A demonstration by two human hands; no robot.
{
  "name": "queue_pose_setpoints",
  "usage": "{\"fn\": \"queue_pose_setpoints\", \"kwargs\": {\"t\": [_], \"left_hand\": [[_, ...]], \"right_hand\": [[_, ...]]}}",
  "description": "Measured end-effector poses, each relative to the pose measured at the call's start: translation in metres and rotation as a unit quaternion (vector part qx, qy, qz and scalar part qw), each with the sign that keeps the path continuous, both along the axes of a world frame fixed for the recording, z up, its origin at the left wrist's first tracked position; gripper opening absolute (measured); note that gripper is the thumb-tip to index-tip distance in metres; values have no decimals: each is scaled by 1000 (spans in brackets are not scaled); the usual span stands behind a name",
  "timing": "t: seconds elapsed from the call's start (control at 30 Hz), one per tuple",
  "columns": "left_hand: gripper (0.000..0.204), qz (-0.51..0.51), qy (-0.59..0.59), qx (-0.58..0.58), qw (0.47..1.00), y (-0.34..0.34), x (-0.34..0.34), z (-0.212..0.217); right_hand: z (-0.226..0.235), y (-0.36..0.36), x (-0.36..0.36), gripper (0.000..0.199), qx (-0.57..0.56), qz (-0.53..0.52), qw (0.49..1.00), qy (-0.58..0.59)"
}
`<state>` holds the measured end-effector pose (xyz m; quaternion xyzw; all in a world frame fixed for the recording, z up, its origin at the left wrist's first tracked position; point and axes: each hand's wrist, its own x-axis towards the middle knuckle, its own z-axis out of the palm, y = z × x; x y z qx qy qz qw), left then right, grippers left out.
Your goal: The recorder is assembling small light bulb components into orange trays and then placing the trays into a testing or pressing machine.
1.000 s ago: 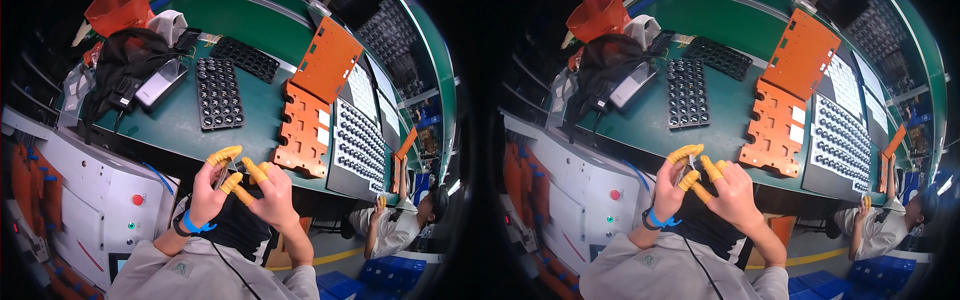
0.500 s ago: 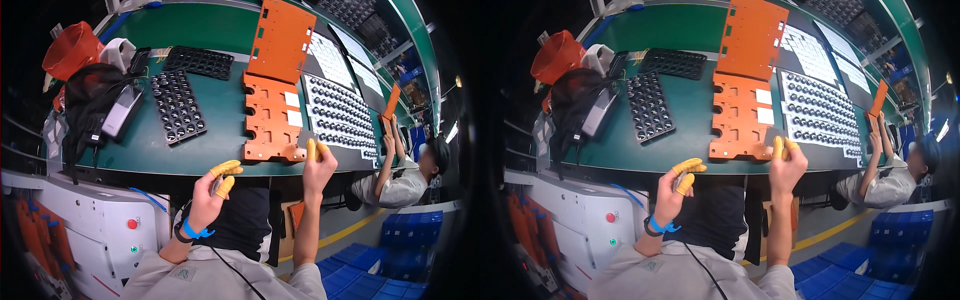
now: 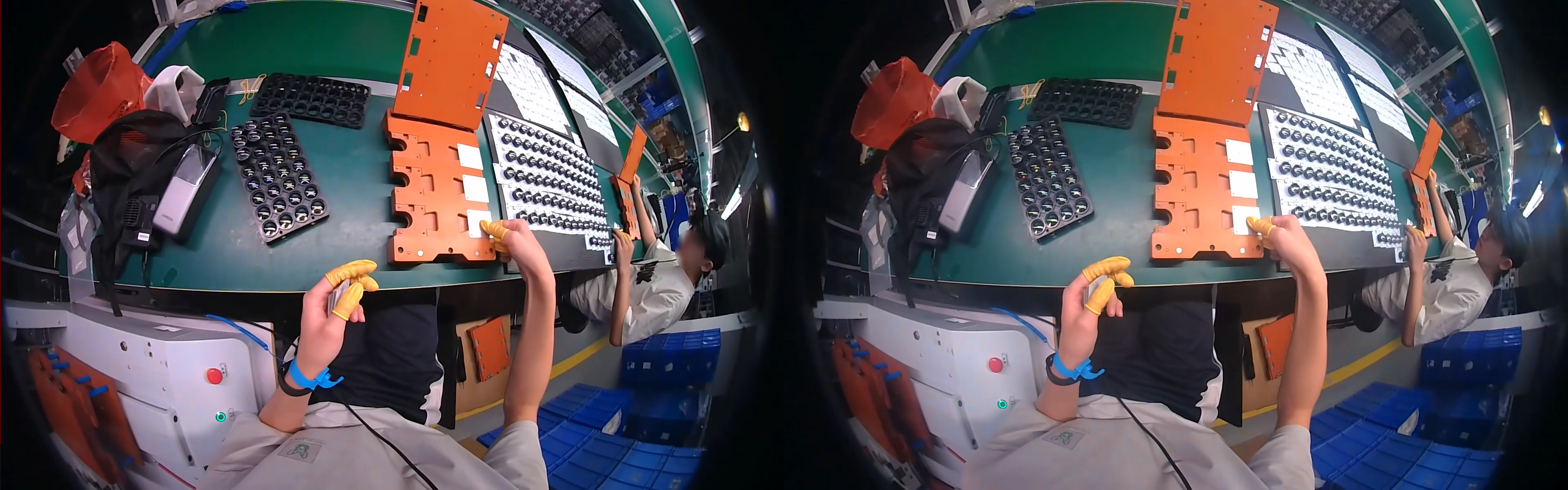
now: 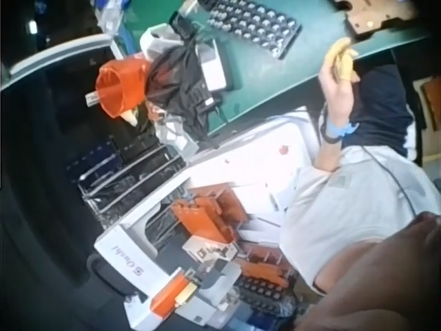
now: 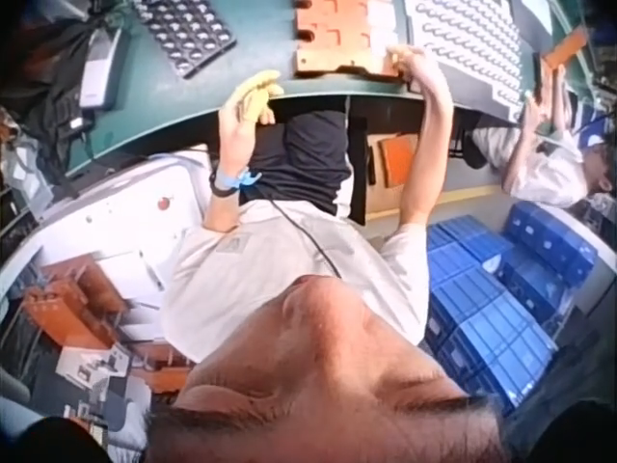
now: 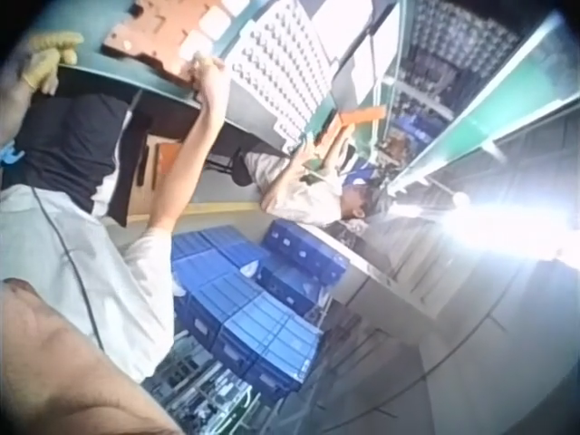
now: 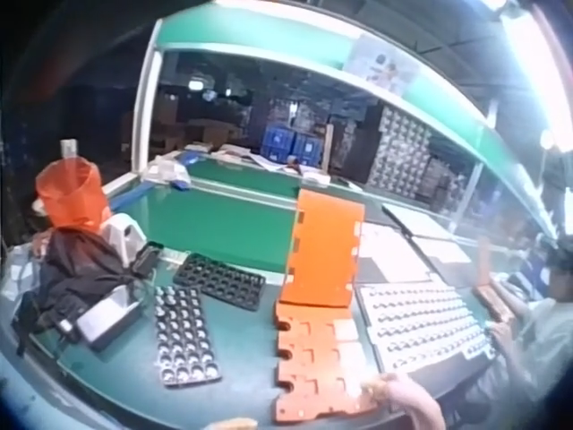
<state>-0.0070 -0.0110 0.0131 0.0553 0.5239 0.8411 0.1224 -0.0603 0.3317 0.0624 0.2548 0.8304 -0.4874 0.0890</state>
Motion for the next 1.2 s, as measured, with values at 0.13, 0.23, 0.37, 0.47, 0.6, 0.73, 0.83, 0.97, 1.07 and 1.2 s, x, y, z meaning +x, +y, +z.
{"fn": "queue_pose_setpoints", "kwargs": {"t": [0.13, 0.23, 0.37, 0.47, 0.6, 0.73, 0.83, 0.97, 1.07, 1.2], "left_hand": [[38, -7, -37, 26, 999, -4, 1, 3], [54, -30, -45, 96, 994, -10, 5, -1], [80, -72, -40, 210, 974, -20, 8, -3], [80, -82, -44, 244, 965, -27, 11, -3], [73, -69, -50, 240, 967, -41, 15, -6], [67, -40, -53, 246, 967, -52, 16, -10], [67, -16, -69, 250, 966, -61, 18, -7], [64, -52, -91, 322, 941, -71, 19, -6], [63, -67, -93, 359, 926, -77, 22, -6], [62, -74, -118, 377, 916, -78, 21, -11]], "right_hand": [[15, 8, -15, 33, 41, 101, 992, -60], [22, -3, -24, 34, 155, 101, 979, -82], [40, -3, -37, 42, 312, 134, 936, -94], [46, -19, -35, 37, 526, 184, 830, -7], [52, -100, -29, 39, 548, 144, 820, 74], [56, -202, -37, 34, 335, 258, 892, 158], [26, -256, -68, 29, 259, 302, 873, 283], [-2, -300, -118, 34, 266, 260, 860, 351], [-5, -323, -137, 36, 277, 271, 866, 316], [-7, -334, -149, 37, 299, 273, 863, 303]]}}
